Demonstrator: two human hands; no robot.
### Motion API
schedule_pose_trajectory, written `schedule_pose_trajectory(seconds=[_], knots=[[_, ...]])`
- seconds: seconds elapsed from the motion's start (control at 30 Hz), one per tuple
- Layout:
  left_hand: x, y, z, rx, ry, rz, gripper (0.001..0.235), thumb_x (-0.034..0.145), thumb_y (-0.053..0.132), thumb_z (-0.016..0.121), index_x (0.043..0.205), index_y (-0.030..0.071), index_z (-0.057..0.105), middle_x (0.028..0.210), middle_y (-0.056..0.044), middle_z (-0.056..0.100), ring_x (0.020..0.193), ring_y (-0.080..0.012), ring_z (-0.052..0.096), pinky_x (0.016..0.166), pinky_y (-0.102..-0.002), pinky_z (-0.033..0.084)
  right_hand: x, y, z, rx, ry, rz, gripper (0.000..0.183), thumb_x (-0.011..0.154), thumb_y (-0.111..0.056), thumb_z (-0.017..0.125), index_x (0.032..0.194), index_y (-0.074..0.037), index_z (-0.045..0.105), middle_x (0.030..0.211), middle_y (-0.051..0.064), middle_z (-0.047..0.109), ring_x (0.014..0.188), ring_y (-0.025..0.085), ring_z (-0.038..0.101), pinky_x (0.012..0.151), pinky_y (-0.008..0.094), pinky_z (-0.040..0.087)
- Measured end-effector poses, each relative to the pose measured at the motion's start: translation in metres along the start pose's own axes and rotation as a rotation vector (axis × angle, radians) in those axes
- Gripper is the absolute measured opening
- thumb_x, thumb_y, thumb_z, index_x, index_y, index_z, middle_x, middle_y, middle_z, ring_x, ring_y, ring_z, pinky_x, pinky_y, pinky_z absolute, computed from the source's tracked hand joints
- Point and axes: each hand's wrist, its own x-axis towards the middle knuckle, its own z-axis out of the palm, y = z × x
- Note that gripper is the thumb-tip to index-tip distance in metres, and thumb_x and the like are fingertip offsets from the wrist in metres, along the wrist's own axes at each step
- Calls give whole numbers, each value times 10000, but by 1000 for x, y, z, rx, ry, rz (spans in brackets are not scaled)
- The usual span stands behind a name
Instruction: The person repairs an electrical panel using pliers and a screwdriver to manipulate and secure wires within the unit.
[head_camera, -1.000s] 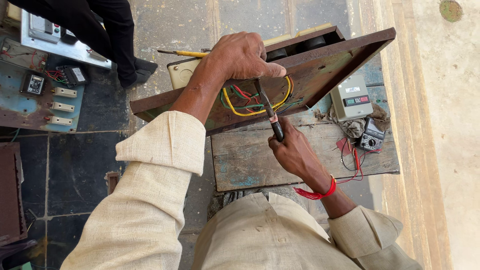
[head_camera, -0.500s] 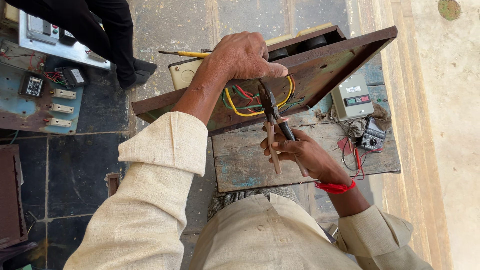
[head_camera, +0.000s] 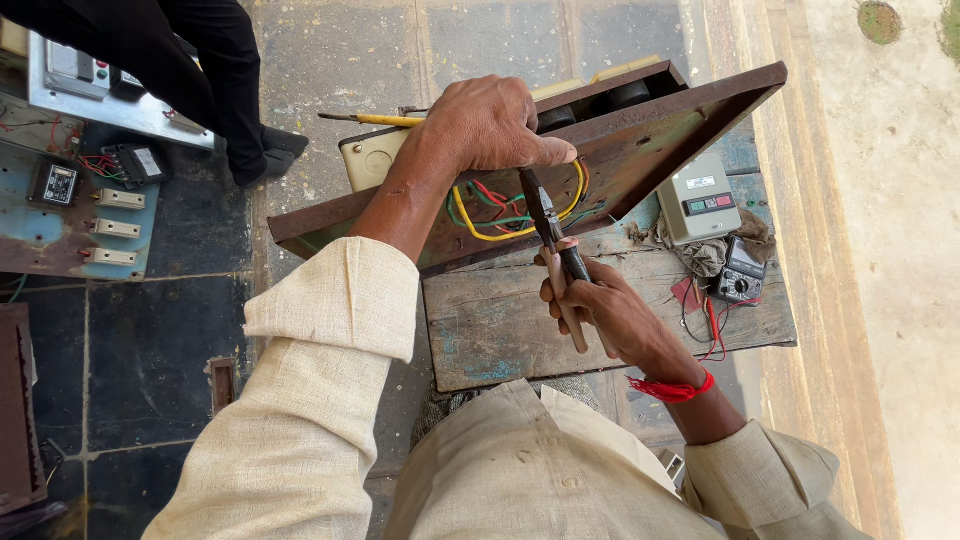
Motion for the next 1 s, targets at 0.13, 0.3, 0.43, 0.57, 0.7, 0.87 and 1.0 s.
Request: schedule_pose_trajectory(seconds=[0.13, 0.3, 0.43, 0.57, 0.7, 0.87, 1.0], knots=[[-1, 3, 1, 2, -1, 11, 648, 641, 754, 815, 536, 127, 688, 472, -35, 563, 451, -195, 541, 491, -399, 444, -5, -9, -1, -128, -21, 49, 497, 855, -146, 509, 1329, 2, 538, 1102, 100, 695, 992, 222, 716, 858, 379, 604], [-1, 5, 2, 11, -22, 4, 642, 649, 757, 809, 546, 134, 688, 469, -30, 556, 447, -189, 530, 481, -394, 433, -3, -15, -4, -199, -18, 75, 512, 849, -163, 505, 1332, 0, 546, 1152, 142, 723, 1032, 255, 740, 854, 421, 633], [-2, 6, 2, 1, -12, 5, 627, 657, 749, 808, 551, 141, 697, 465, -19, 554, 444, -175, 529, 474, -390, 431, -8, -18, -4, -220, 18, 96, 510, 844, -160, 522, 1321, 18, 553, 1164, 139, 730, 1034, 246, 746, 867, 414, 642], [-3, 8, 4, 2, -6, 7, 623, 668, 750, 802, 548, 149, 693, 462, -11, 552, 444, -169, 527, 477, -388, 439, -10, -22, 3, -204, 53, 121, 502, 838, -135, 528, 1315, 21, 556, 1134, 150, 709, 995, 269, 734, 848, 430, 643], [-6, 10, 5, 15, -5, 19, 653, 666, 774, 795, 533, 146, 674, 457, -12, 545, 438, -169, 526, 485, -391, 446, -7, -17, 2, -174, 89, 156, 537, 805, -100, 542, 1340, -72, 515, 1115, 110, 689, 982, 233, 726, 833, 399, 640], [-5, 11, 5, 25, -12, 2, 680, 678, 792, 787, 519, 146, 648, 457, -1, 533, 441, -164, 516, 494, -389, 452, 14, 17, 13, -34, 160, 90, 338, 879, -124, 635, 1208, -56, 592, 913, 54, 634, 764, 157, 624, 647, 334, 565], [-1, 6, 10, 30, -8, -4, 699, 690, 825, 754, 518, 159, 632, 456, 1, 514, 442, -168, 502, 493, -401, 453, 29, 33, 34, -109, 267, 9, 188, 948, -213, 676, 1047, -66, 615, 693, 22, 552, 587, 130, 518, 508, 323, 447]])
